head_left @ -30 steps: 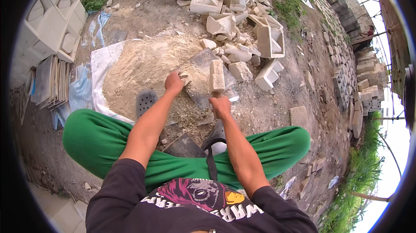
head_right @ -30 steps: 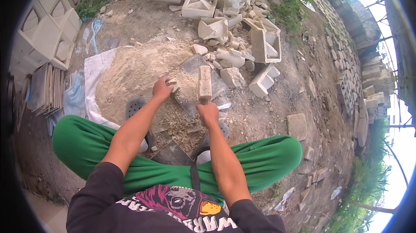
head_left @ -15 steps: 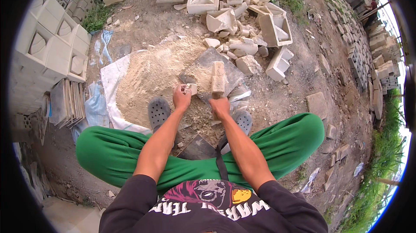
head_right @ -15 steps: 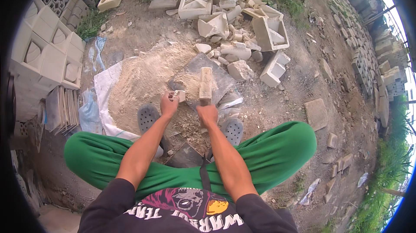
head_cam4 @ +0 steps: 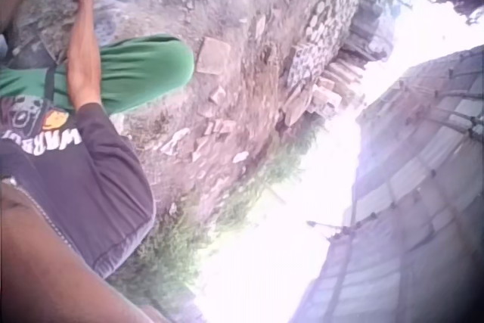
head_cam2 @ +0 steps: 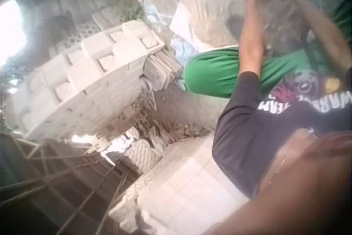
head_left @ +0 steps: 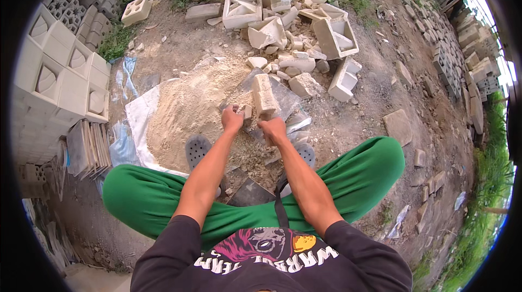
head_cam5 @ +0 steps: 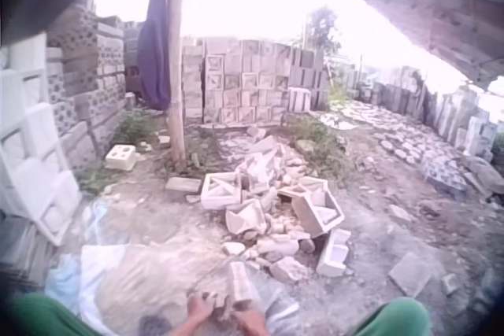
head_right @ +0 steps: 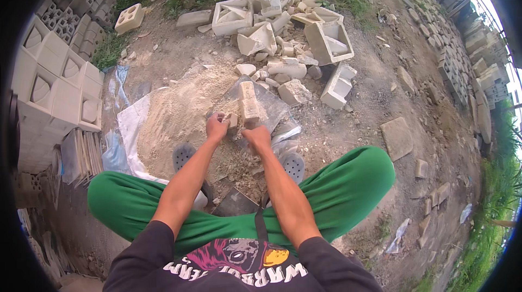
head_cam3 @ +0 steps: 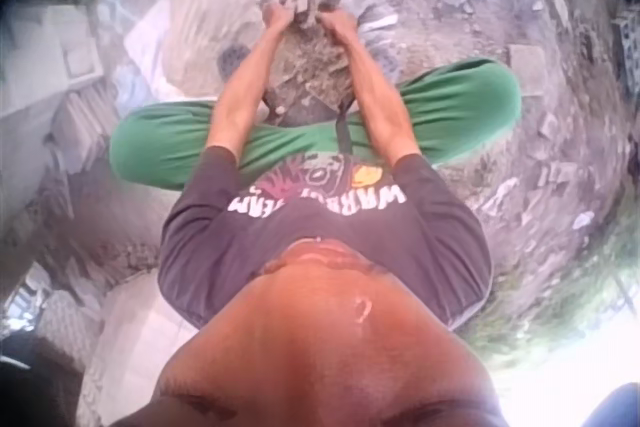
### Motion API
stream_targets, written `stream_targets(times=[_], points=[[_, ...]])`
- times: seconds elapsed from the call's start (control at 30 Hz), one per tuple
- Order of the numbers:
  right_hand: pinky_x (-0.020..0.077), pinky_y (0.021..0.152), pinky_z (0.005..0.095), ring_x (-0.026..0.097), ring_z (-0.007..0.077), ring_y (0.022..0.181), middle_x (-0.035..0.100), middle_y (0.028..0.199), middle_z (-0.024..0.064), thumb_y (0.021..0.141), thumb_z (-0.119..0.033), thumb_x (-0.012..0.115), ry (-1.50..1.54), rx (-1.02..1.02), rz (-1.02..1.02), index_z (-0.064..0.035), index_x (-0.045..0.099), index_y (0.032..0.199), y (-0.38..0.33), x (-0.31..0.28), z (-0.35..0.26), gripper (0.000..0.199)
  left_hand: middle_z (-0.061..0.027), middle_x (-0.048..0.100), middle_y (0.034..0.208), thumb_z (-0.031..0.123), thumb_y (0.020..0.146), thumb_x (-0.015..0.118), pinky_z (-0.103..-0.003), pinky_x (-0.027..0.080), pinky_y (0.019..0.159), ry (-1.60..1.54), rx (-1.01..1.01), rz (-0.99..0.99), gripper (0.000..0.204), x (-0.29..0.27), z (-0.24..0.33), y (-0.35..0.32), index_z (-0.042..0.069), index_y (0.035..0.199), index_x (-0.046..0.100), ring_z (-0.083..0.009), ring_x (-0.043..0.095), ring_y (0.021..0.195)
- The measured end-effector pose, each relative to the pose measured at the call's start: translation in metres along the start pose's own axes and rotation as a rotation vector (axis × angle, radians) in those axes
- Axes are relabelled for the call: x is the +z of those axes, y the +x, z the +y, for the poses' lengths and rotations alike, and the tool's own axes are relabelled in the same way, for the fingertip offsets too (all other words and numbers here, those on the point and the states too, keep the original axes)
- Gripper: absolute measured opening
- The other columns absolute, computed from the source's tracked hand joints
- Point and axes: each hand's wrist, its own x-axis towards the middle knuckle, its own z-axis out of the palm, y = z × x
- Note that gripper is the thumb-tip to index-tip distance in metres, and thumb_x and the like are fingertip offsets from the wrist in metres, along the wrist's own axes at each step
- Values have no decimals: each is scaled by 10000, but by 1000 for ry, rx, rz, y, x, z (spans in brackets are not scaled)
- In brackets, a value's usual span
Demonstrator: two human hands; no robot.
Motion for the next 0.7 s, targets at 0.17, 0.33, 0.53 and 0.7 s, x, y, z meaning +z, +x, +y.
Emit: stream_targets(times=[0.17,0.33,0.53,0.7], points=[[540,507,352,675,191,530,673,633,109,720,-238,776,87,-252,149,40,714,795,-16,-12,-17,294,-153,726,1001,221,765,794,-384,539,835,0,58,59,365,2,-1,-7,63,1085,716,-285,698,942],[517,489,327,648,173,514,671,643,83,728,-228,779,22,-313,84,37,712,868,-30,-8,-17,307,-150,734,1056,164,757,818,-355,538,878,-100,-20,-11,417,-6,1,-16,28,1132,700,-245,703,998],[506,485,327,638,167,513,646,599,59,739,-214,763,-21,-134,-43,38,711,849,-14,-7,2,280,-128,743,1026,178,736,834,-354,539,852,-58,-49,-7,419,-16,10,-15,17,1104,713,-236,709,951],[514,506,332,649,162,502,650,574,70,754,-229,742,-22,-314,53,18,709,761,-32,-17,-35,249,-142,737,978,165,723,819,-377,543,802,-112,-55,-13,366,-10,0,-10,30,1050,728,-269,707,901]])
